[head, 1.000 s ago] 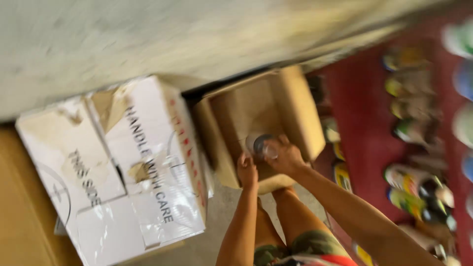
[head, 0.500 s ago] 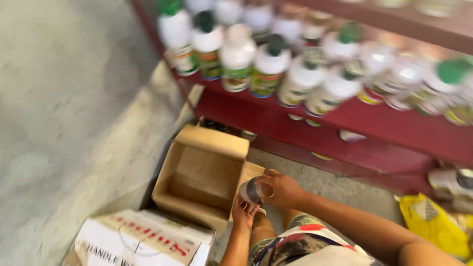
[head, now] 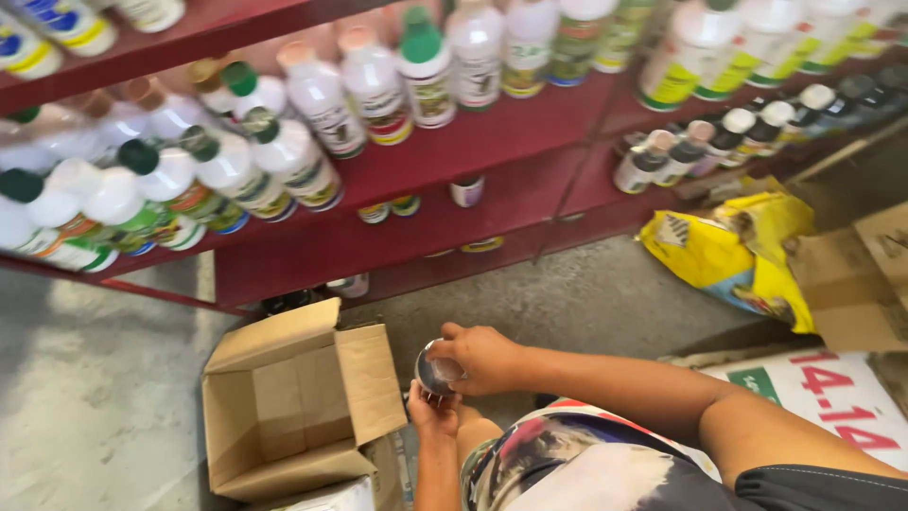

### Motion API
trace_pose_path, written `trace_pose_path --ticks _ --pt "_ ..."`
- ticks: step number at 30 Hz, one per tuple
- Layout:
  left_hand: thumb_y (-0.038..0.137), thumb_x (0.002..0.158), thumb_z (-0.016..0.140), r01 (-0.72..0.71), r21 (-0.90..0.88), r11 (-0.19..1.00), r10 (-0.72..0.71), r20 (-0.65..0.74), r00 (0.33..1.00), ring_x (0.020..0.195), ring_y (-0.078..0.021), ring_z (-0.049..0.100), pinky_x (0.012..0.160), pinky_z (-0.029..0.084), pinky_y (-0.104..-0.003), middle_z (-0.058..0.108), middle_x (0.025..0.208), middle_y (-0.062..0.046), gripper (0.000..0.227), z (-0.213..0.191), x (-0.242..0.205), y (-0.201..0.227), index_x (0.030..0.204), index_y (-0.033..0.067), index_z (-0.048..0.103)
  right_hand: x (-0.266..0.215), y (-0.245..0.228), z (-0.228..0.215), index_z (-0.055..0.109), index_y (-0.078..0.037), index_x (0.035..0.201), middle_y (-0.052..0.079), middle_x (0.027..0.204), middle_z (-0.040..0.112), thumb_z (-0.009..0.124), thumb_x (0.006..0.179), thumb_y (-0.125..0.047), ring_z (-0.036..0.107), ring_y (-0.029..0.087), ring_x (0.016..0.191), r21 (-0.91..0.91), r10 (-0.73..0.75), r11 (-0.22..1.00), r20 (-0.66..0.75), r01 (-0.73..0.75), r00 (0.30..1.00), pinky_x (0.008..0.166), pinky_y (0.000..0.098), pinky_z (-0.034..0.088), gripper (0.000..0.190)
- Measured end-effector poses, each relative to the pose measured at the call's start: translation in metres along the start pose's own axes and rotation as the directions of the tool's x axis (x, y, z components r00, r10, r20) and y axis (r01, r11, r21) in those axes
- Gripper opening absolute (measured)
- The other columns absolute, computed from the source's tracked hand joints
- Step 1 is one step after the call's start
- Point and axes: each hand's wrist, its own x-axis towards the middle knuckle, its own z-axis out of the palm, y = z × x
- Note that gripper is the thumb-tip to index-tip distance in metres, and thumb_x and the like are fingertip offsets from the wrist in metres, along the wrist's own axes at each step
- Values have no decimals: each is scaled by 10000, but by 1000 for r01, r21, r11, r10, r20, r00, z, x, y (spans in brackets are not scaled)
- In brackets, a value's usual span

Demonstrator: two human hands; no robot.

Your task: The person is removing bottles from cardboard boxes and arranging them on shelves in a storage room.

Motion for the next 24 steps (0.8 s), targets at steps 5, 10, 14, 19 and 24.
trace_pose_path --ticks 5,10,14,19,24 --pt "417 978 510 76 21 997 -77 28 997 876 -270 715 708 648 -502 697 1007 -108 363 82 -86 -66 999 80 644 -113 20 -44 659 -167 1238 131 1051 615 810 689 -204 692 376 872 -4 83 996 -92 -84 992 763 499 556 570" --pt "456 980 567 106 25 994 -109 164 980 734 -203 646 702 668 -551 581 737 13 343 97 -78 -122 749 203 555 -185 24 -79 654 -167 1227 135 1046 608 834 694 -228 690 364 913 0 144 989 -216 -147 966 781 479 566 566" --pt "418 972 553 151 192 970 -184 168 969 733 -230 657 706 647 -531 600 717 -17 331 129 -88 -140 731 192 570 -214 37 -88 642 -160 1238 126 1058 616 840 695 -233 696 355 921 42 233 972 -337 -233 912 780 464 574 582" --pt "435 953 539 182 318 930 -244 165 956 779 -275 691 716 639 -537 660 789 -85 347 170 -87 -156 806 131 621 -230 53 -96 631 -146 1245 115 1078 630 846 695 -235 703 350 929 65 315 945 -440 -320 841 779 453 582 597" --pt "411 949 505 310 330 892 -385 193 903 948 -299 738 760 645 -492 748 1061 -125 430 217 -86 -179 1107 71 714 -237 60 -113 616 -154 1282 117 1100 621 862 682 -244 697 361 940 63 421 894 -455 -444 784 779 469 575 654"
